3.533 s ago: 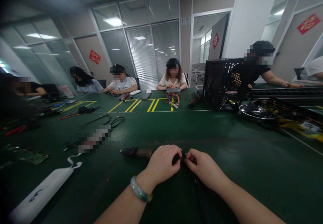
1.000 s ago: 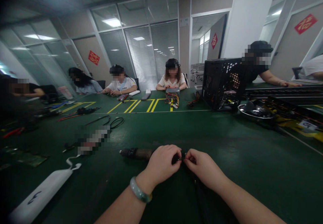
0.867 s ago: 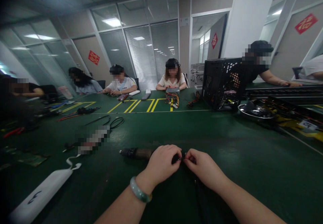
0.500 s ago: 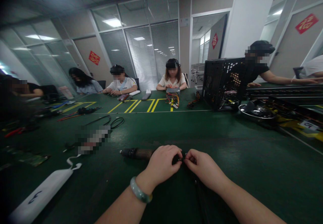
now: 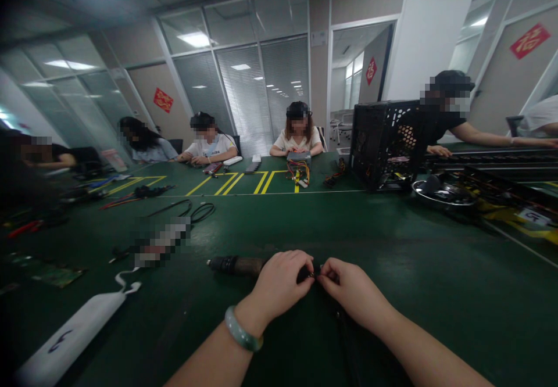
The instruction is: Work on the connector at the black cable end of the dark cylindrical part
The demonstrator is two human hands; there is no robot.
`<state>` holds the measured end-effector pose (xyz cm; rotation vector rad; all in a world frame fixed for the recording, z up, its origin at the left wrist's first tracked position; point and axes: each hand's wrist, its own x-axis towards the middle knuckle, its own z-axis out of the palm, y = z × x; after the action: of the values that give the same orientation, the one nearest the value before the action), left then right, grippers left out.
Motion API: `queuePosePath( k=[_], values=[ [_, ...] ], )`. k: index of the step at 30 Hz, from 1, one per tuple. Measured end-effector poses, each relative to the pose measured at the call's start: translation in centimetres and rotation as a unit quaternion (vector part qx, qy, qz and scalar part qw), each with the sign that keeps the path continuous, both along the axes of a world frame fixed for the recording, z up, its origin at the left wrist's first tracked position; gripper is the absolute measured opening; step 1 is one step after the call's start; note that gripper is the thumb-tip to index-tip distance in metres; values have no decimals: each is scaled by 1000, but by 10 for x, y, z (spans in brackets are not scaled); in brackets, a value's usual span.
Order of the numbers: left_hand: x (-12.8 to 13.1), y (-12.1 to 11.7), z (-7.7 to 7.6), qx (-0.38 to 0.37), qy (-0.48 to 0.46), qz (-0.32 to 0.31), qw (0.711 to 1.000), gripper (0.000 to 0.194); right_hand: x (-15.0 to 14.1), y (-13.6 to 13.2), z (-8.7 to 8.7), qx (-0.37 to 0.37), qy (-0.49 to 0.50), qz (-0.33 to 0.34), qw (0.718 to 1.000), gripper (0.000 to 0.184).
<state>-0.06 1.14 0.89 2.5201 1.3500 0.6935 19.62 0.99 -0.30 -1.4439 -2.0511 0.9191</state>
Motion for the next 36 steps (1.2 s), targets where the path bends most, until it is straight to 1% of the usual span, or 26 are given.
queuePosePath(
  k=[10, 15, 23, 28, 36],
  values=[
    [0, 0, 3, -7, 1, -10, 1000, 14, 0, 1, 1, -7, 1, 4, 1000, 14],
    [1, -3, 6, -8, 1, 8, 1000, 20, 0, 1, -2, -5, 3, 1, 1000, 14],
    [1, -1, 3, -1, 16, 3, 1000, 12, -1, 1, 1, -1, 0, 1, 1000, 14],
    [1, -1, 3, -5, 8, -2, 1000, 13, -2, 0, 2, 1, -2, -4, 1000, 14],
    [1, -1, 5, -6, 14, -8, 1000, 13, -1, 0, -1, -6, 6, 5, 1000, 16]
  ],
)
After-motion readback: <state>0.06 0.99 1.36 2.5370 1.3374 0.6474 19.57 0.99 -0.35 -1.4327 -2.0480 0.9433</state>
